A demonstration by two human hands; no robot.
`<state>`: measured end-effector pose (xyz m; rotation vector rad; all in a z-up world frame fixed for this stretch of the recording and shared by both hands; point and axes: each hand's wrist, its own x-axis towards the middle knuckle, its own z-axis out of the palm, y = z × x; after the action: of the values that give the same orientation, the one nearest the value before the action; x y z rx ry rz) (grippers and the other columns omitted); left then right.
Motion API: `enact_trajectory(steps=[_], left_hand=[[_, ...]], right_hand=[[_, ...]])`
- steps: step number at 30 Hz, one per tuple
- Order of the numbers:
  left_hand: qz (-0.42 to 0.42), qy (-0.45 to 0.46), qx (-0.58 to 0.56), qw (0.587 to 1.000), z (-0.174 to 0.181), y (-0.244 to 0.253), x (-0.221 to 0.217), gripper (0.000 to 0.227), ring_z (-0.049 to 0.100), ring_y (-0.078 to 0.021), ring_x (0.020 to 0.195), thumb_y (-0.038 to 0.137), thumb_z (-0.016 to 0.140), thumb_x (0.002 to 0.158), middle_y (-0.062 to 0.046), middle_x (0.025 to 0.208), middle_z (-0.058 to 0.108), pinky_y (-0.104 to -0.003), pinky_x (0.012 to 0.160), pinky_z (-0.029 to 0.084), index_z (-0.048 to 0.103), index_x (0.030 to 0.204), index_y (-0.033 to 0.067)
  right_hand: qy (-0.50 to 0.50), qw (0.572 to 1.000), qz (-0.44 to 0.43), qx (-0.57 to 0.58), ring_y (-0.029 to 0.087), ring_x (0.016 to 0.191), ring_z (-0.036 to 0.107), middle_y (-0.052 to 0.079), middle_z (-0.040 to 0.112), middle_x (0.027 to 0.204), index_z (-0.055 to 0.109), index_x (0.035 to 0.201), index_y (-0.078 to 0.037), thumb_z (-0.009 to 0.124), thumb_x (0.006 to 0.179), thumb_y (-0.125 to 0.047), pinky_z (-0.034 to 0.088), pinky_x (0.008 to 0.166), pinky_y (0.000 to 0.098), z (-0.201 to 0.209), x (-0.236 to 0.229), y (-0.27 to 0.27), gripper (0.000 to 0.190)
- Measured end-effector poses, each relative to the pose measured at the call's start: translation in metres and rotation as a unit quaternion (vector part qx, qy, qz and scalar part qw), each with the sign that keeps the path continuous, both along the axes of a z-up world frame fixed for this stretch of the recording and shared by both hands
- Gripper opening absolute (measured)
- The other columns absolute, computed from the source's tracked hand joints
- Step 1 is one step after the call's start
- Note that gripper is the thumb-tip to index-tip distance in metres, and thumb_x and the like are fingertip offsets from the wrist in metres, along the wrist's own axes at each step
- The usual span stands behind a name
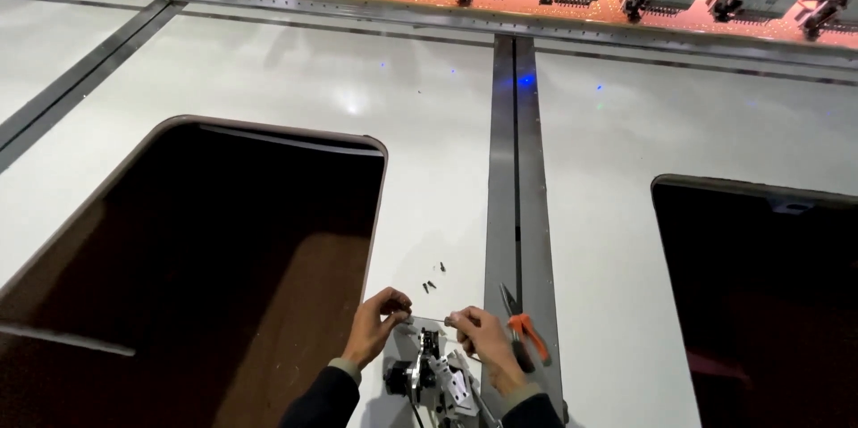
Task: Reinstalling and adjusting components on an industrial multi-head embroidery machine, including handling screws and threading.
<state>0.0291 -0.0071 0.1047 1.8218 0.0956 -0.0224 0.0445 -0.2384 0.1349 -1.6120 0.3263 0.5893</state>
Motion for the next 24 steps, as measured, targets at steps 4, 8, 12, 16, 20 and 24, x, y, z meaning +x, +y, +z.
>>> enact_trajectory(steps=[4, 8, 12, 16, 20, 24], left_hand=[[0.016, 0.031, -0.010, 0.999, 0.004, 0.002, -0.001, 0.015, 0.076, -0.0150, 0.081, -0.003, 0.074, 0.084, -0.004, 0.086, 0.079, -0.029, 0.078, 0.063, 0.072, 0.091, 0.0097], [0.025, 0.040, -0.026, 0.999, 0.003, 0.002, -0.002, 0.013, 0.076, -0.0150, 0.082, -0.002, 0.075, 0.086, -0.004, 0.087, 0.079, -0.029, 0.080, 0.063, 0.072, 0.091, 0.0094], [0.033, 0.038, -0.031, 0.998, -0.004, 0.004, 0.001, 0.014, 0.076, -0.0152, 0.082, -0.003, 0.074, 0.086, -0.004, 0.086, 0.079, -0.030, 0.079, 0.063, 0.072, 0.091, 0.0099], [0.029, 0.041, -0.042, 0.998, 0.003, 0.005, 0.002, 0.013, 0.073, -0.0149, 0.081, -0.003, 0.073, 0.086, -0.004, 0.085, 0.076, -0.028, 0.078, 0.060, 0.072, 0.090, 0.0093], [0.028, 0.031, -0.051, 0.998, 0.001, 0.004, 0.001, 0.014, 0.073, -0.0151, 0.080, -0.004, 0.071, 0.087, -0.004, 0.084, 0.076, -0.030, 0.079, 0.061, 0.070, 0.090, 0.0094], [0.046, 0.031, -0.016, 0.998, -0.002, 0.005, 0.003, 0.013, 0.074, -0.0148, 0.082, -0.001, 0.071, 0.087, -0.003, 0.086, 0.077, -0.030, 0.079, 0.061, 0.071, 0.092, 0.0115]], right_hand=[[0.017, 0.999, -0.026, 0.021, 0.018, 0.082, 0.060, 0.010, 0.069, 0.097, 0.077, 0.106, -0.006, 0.074, 0.094, -0.007, 0.057, 0.075, 0.0297, 0.026, -0.003, 0.006, 0.012], [0.067, 0.997, -0.024, 0.027, 0.018, 0.065, 0.055, 0.011, 0.064, 0.083, 0.071, 0.109, 0.001, 0.062, 0.103, -0.025, 0.048, 0.061, 0.0286, 0.034, -0.008, 0.012, 0.028], [0.004, 0.999, -0.020, -0.026, 0.014, 0.070, 0.049, 0.005, 0.059, 0.078, 0.074, 0.099, -0.004, 0.066, 0.101, -0.013, 0.044, 0.066, 0.0251, 0.030, -0.008, 0.018, 0.012], [0.023, 0.998, -0.033, 0.043, 0.018, 0.072, 0.057, 0.011, 0.067, 0.088, 0.075, 0.106, -0.003, 0.072, 0.096, -0.005, 0.053, 0.069, 0.0291, 0.014, 0.001, 0.013, 0.011], [0.059, 0.998, -0.024, 0.008, 0.013, 0.055, 0.050, 0.006, 0.060, 0.073, 0.072, 0.112, 0.002, 0.055, 0.107, -0.035, 0.041, 0.049, 0.0228, 0.025, -0.007, 0.018, 0.041], [-0.021, 0.999, -0.024, -0.024, 0.013, 0.065, 0.047, 0.003, 0.058, 0.075, 0.075, 0.099, -0.004, 0.068, 0.100, -0.016, 0.040, 0.060, 0.0256, 0.008, -0.003, 0.021, 0.014]])
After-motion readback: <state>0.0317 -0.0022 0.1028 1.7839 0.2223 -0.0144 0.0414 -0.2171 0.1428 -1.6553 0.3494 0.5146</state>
